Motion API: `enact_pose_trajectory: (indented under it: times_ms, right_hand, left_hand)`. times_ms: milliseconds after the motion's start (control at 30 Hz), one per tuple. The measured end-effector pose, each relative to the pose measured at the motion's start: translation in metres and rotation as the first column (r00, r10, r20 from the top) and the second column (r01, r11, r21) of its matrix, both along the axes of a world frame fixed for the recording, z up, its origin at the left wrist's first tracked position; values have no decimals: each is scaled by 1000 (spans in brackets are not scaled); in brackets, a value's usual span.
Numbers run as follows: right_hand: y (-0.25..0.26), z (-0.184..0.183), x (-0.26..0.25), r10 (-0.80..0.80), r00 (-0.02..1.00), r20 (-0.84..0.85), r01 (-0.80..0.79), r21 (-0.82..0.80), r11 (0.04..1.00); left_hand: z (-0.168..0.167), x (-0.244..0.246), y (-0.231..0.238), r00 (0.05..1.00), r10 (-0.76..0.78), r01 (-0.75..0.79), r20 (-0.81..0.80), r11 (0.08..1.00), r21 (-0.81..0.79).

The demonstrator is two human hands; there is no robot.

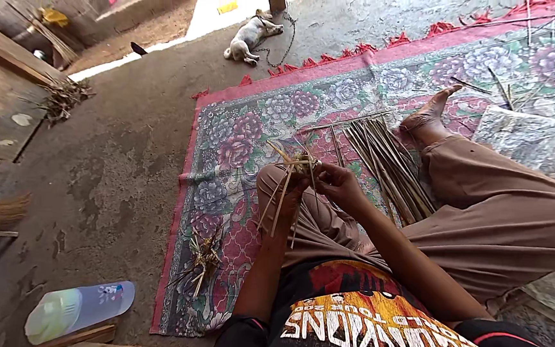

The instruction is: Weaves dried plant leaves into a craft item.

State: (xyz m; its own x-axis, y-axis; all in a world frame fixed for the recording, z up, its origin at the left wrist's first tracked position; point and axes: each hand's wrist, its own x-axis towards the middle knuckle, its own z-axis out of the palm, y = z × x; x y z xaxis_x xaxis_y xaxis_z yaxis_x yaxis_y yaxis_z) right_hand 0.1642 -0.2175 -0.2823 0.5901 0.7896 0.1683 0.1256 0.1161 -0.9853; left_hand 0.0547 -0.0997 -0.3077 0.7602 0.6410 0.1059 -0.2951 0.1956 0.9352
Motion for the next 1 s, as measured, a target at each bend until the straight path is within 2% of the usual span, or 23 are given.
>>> enact_pose_trajectory:
  times_ms: [100,167,267,367,467,567,667,767,900,1000]
  right_hand:
    - [1,-2,-4,43,994,-98,-41,23,999]
    - [0,-6,0,167,982,-84,-169,-24,985]
    - [-2,-12,8,374,927,-29,-375,-141,916]
    - [-5,-8,12,277,960,51,-266,-151,952]
    - [-5,7,10,131,987,-93,-136,-51,989]
    - [-6,13,9,158,962,-222,-170,-33,985]
    - [-6,13,7,192,937,-293,-216,-52,975]
    - [-5,12,5,136,921,-365,-147,-2,989]
    - [-1,1,3,-11,984,-180,24,69,997]
    - [3,-14,5,-44,999,-32,45,29,999]
  left_hand:
    - [-12,3,7,977,-73,95,200,991,-99]
    - [-13,5,13,946,-65,125,316,977,-173]
    - [-9,4,22,953,-5,77,302,971,-227]
    - [-6,2,22,977,-23,59,210,985,-162]
    - [1,0,14,997,-17,15,75,1000,21]
    - [3,0,8,999,28,-25,-18,984,178]
    - [5,3,7,997,79,-71,-15,947,312]
    - [7,2,10,995,91,-70,-34,917,392]
    - [12,-2,8,986,100,-46,-131,930,363]
    - [4,-2,13,987,89,-25,-134,908,419]
